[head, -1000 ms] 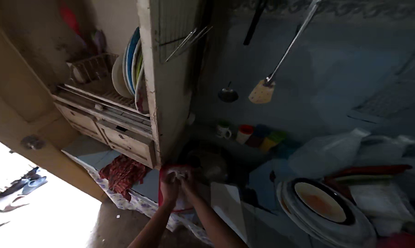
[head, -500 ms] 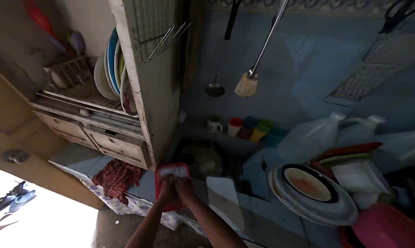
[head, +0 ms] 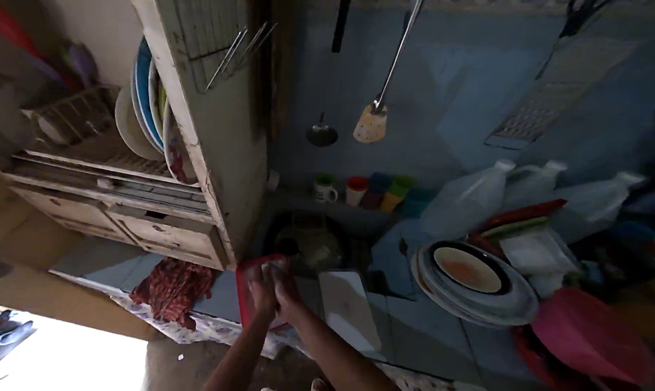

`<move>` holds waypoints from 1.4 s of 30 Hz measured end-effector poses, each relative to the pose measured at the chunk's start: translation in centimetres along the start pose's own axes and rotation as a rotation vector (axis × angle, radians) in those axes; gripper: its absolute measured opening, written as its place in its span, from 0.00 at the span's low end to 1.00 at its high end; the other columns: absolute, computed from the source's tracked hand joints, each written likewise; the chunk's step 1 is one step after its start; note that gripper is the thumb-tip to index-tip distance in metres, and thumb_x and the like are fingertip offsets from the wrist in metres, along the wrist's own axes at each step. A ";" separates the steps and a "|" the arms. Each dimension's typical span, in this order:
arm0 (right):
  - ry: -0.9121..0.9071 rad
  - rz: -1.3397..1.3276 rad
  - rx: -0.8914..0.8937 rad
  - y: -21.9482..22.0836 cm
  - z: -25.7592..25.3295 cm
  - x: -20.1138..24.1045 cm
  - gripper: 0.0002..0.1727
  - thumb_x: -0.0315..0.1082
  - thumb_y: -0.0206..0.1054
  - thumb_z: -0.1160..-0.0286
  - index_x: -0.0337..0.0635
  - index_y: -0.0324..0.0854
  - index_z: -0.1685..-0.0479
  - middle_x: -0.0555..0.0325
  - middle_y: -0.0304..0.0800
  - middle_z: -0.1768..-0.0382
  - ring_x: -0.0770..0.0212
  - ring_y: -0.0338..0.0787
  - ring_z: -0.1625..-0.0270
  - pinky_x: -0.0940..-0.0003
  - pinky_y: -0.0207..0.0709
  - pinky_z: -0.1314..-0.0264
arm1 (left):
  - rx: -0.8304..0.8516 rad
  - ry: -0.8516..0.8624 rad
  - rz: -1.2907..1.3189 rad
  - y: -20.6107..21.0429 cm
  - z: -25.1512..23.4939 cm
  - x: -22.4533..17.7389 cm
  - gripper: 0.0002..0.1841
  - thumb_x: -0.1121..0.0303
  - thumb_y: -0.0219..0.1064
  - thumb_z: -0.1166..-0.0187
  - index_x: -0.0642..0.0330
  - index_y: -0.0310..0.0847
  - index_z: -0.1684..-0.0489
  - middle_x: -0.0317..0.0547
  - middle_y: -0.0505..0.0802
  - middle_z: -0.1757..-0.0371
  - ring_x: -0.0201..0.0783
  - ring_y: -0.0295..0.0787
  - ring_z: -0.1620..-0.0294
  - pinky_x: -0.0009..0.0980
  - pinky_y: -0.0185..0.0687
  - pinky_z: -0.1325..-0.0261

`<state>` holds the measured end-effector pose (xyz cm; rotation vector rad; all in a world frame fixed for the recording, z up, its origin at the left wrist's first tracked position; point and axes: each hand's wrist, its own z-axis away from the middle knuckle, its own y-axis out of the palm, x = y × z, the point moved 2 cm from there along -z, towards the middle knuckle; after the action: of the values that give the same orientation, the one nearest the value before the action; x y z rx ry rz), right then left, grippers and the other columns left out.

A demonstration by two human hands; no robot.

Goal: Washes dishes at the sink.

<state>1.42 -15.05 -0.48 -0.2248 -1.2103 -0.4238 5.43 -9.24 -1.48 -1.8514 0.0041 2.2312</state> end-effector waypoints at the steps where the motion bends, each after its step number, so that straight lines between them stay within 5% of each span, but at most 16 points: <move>1: -0.023 0.100 0.004 0.3 0.9 0.7 0.25 0.34 0.45 0.05 0.31 0.67 0.17 0.37 0.69 0.17 0.48 0.71 0.16 0.52 0.63 0.14 | -0.028 -0.073 0.039 -0.3 -1.1 0.5 0.21 0.67 0.51 0.06 0.75 0.73 0.25 0.72 0.84 0.30 0.60 0.80 0.27 0.53 0.73 0.22; 5: -0.096 0.120 0.010 0.2 1.5 1.3 0.23 0.27 0.46 0.07 0.29 0.69 0.19 0.33 0.72 0.20 0.46 0.73 0.19 0.55 0.63 0.16 | -0.009 -0.149 0.237 -0.1 -0.4 0.1 0.20 0.69 0.47 0.05 0.74 0.68 0.22 0.68 0.84 0.33 0.51 0.83 0.37 0.46 0.79 0.32; 9: -0.057 0.164 -0.048 -1.3 -1.0 1.8 0.22 0.32 0.48 0.06 0.26 0.72 0.23 0.34 0.76 0.24 0.48 0.77 0.22 0.54 0.66 0.18 | 0.031 -0.077 0.170 1.4 3.2 -1.0 0.25 0.68 0.52 0.07 0.67 0.61 0.13 0.69 0.77 0.20 0.59 0.75 0.20 0.55 0.70 0.20; 14: -0.102 0.211 0.135 -0.3 0.9 1.8 0.26 0.32 0.51 0.07 0.31 0.64 0.15 0.33 0.71 0.19 0.45 0.74 0.19 0.52 0.65 0.16 | 0.145 -0.094 0.313 -0.5 -1.3 2.4 0.21 0.70 0.47 0.06 0.72 0.62 0.19 0.63 0.82 0.31 0.44 0.82 0.38 0.41 0.80 0.34; 17: -0.196 0.367 0.185 -2.4 -0.1 1.7 0.22 0.32 0.54 0.09 0.30 0.74 0.23 0.34 0.84 0.34 0.47 0.87 0.36 0.54 0.79 0.30 | 0.239 -0.020 -0.042 -2.0 -2.5 1.9 0.20 0.73 0.52 0.08 0.77 0.69 0.25 0.68 0.84 0.33 0.50 0.84 0.36 0.45 0.79 0.30; 21: -0.304 0.647 -0.094 -9.2 -1.6 2.0 0.19 0.30 0.57 0.14 0.31 0.82 0.31 0.38 0.82 0.28 0.48 0.81 0.24 0.57 0.70 0.17 | 0.232 0.147 -0.456 -1.7 -4.0 1.7 0.18 0.70 0.63 0.13 0.78 0.79 0.34 0.71 0.88 0.38 0.61 0.86 0.35 0.54 0.78 0.27; 23: -0.210 0.894 -0.275 -14.0 -1.4 1.3 0.26 0.37 0.62 0.17 0.36 0.77 0.23 0.39 0.75 0.20 0.43 0.71 0.16 0.47 0.59 0.12 | 0.220 0.244 -0.651 -1.6 -4.3 1.1 0.18 0.68 0.63 0.13 0.75 0.83 0.37 0.72 0.89 0.37 0.65 0.85 0.31 0.59 0.75 0.24; 25: -0.014 0.993 -0.344 -18.7 -0.5 -0.3 0.45 0.51 0.68 0.22 0.36 0.58 0.10 0.36 0.57 0.10 0.37 0.54 0.08 0.37 0.43 0.08 | 0.333 0.297 -0.902 -1.4 -3.9 -0.3 0.21 0.63 0.63 0.12 0.69 0.81 0.29 0.69 0.84 0.27 0.66 0.75 0.20 0.61 0.61 0.15; 27: 0.145 0.980 -0.407 -22.5 0.1 -3.0 0.64 0.64 0.79 0.41 0.38 0.50 0.06 0.35 0.48 0.08 0.34 0.48 0.07 0.32 0.44 0.10 | 0.554 0.330 -1.148 -1.2 -3.9 -0.5 0.31 0.52 0.67 0.16 0.58 0.73 0.17 0.58 0.76 0.15 0.60 0.60 0.10 0.63 0.39 0.08; 29: 0.237 0.975 -0.403 -24.5 0.9 -5.2 0.70 0.71 0.80 0.49 0.37 0.51 0.07 0.32 0.45 0.08 0.32 0.46 0.07 0.28 0.40 0.11 | 0.693 0.374 -1.311 -0.5 -3.7 0.1 0.40 0.43 0.71 0.24 0.50 0.67 0.12 0.53 0.71 0.11 0.58 0.56 0.08 0.68 0.36 0.09; 34: 0.029 0.961 -0.421 -24.5 0.1 -7.8 0.48 0.65 0.70 0.30 0.34 0.72 0.19 0.31 0.65 0.16 0.33 0.59 0.11 0.37 0.46 0.09 | 0.671 0.436 -1.471 1.9 -3.4 2.2 0.28 0.53 0.60 0.13 0.57 0.73 0.17 0.65 0.72 0.14 0.65 0.58 0.10 0.66 0.43 0.10; 37: 0.001 0.969 -0.426 -24.0 -1.4 -8.1 0.35 0.58 0.60 0.16 0.35 0.78 0.26 0.36 0.78 0.24 0.39 0.69 0.16 0.39 0.46 0.09 | 0.598 0.461 -1.498 2.2 -4.2 2.6 0.26 0.52 0.53 0.09 0.55 0.74 0.17 0.59 0.76 0.15 0.60 0.63 0.11 0.59 0.46 0.09; 39: 0.021 0.932 -0.467 -23.6 -2.1 -7.6 0.26 0.48 0.54 0.10 0.34 0.81 0.32 0.39 0.84 0.31 0.43 0.78 0.22 0.45 0.55 0.12 | 0.549 0.346 -1.351 1.7 -5.2 1.6 0.25 0.56 0.55 0.08 0.56 0.73 0.16 0.57 0.78 0.17 0.58 0.69 0.13 0.56 0.54 0.10; 42: 0.102 0.862 -0.563 -23.2 -2.8 -6.3 0.22 0.39 0.51 0.09 0.33 0.81 0.33 0.39 0.85 0.31 0.45 0.80 0.23 0.49 0.63 0.15 | 0.357 0.196 -0.905 1.2 -4.7 -3.1 0.26 0.59 0.63 0.12 0.66 0.75 0.22 0.70 0.85 0.29 0.66 0.81 0.26 0.63 0.71 0.22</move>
<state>-8.03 -35.81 -8.64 -1.1436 -0.7687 -0.0006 10.29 -11.74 0.39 -1.4443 -0.3123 1.3265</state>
